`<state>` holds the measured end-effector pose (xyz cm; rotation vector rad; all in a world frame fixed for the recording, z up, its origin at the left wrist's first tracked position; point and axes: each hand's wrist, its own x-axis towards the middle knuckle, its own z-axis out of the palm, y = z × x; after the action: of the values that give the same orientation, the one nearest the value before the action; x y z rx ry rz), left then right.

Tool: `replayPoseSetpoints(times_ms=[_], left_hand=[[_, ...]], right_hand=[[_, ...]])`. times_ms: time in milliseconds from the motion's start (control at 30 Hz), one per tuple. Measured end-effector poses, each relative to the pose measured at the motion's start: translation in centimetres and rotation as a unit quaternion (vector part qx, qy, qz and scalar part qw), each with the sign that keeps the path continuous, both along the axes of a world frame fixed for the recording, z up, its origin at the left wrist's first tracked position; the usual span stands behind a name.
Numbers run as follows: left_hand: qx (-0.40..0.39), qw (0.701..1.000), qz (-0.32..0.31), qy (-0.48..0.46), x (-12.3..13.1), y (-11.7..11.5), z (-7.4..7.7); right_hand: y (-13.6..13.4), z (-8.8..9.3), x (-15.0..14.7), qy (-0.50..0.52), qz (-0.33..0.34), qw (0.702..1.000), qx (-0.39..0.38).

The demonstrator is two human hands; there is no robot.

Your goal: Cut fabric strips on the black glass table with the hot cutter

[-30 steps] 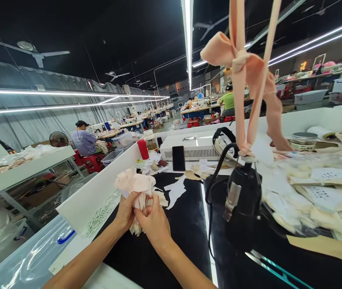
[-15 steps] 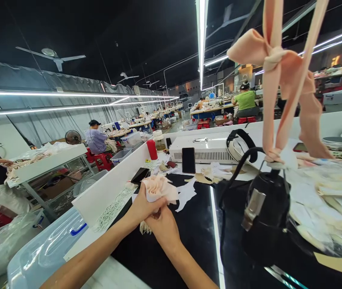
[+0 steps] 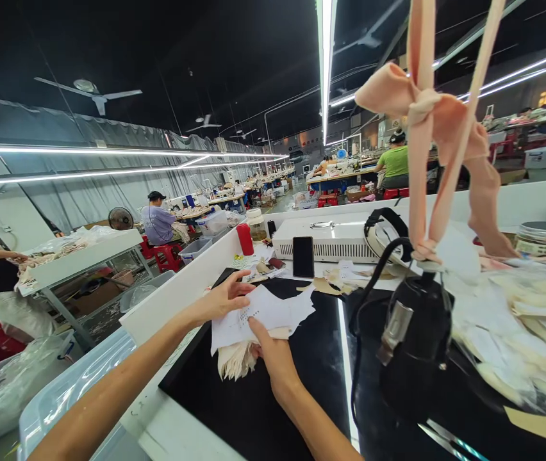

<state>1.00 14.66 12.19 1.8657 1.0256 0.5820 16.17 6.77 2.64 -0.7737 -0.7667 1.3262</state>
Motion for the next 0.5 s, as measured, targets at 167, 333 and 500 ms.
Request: replayPoseSetpoints(times_ms=[167,333,500], left_hand=[[-0.075,0.997,-0.017,0.021,-1.7,0.6,-1.9],[-0.163,0.985,-0.051,-0.005,-2.3,0.2,-3.3],[-0.288,0.953,-0.082,-0.050,-2.3,0.3,-5.0]], right_hand=[[-0.4,1.1,1.2,0.084,0.055,0.994,-0.031],[0.5,1.1,2.4,0.139,0.104,0.981,-0.092],[1.4,0.6,3.2,0.175,0.172,0.959,-0.140]])
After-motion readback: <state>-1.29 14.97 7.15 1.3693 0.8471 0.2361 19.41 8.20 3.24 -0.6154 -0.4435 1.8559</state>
